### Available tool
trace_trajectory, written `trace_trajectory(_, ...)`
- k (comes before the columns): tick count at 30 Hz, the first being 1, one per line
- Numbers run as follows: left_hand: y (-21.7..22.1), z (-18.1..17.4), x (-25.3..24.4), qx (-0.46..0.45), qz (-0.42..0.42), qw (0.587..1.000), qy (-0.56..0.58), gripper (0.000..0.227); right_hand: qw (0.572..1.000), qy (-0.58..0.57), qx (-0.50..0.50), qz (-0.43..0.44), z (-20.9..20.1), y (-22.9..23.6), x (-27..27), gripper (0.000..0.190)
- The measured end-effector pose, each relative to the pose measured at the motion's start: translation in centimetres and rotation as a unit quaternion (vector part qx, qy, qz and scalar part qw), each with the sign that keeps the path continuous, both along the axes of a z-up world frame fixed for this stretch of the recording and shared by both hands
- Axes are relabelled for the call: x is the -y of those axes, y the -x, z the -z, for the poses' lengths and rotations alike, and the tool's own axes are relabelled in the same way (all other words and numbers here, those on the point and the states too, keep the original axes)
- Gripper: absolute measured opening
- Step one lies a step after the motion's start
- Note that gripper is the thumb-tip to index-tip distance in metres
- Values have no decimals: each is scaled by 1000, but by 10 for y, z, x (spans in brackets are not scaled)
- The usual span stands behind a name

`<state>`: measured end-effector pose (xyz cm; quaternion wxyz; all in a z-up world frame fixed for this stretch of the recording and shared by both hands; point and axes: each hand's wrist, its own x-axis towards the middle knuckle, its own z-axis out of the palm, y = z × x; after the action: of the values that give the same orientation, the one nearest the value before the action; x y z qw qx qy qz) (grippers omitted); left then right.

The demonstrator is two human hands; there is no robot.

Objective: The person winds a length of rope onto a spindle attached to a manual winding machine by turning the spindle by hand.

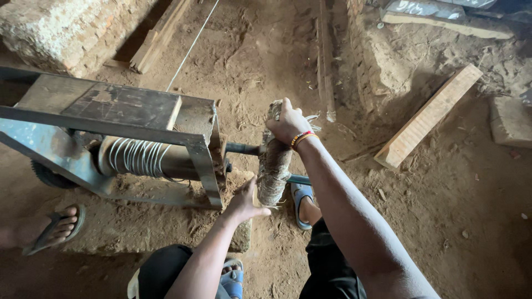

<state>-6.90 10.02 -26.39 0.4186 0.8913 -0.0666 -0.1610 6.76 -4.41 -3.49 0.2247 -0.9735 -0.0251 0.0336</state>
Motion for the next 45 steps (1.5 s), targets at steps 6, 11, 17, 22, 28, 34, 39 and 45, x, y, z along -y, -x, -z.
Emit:
trace_trajectory(6,-28,44,11,49,16,999,0,149,1000,14,13,-2,5,-4,0,97)
trace_trajectory(11,-30,52,18,3,2,1000,-3,155,1000,22,8,4,1,-6,-4,91)
trace_trajectory(17,-13,11,10,8,19,999,-27,144,1000,19,-22,-1,4,-33,-1,64)
trace_trajectory(22,-5,-22,6,107,36,993,-25,136,999,13,-39,-24,25,-77,4,60)
trace_trajectory(28,5,-44,3,104,18,992,62,116,994,31,-101,-29,58,-131,13,49)
trace_trajectory(34,7,-51,-3,136,38,986,88,111,986,43,-152,-58,75,-164,14,47)
trace_trajectory(39,-3,-52,-2,4,96,944,315,130,984,38,-169,-31,77,-166,16,47)
trace_trajectory(45,6,-56,7,-62,58,890,448,137,970,100,-127,-182,70,-161,17,45)
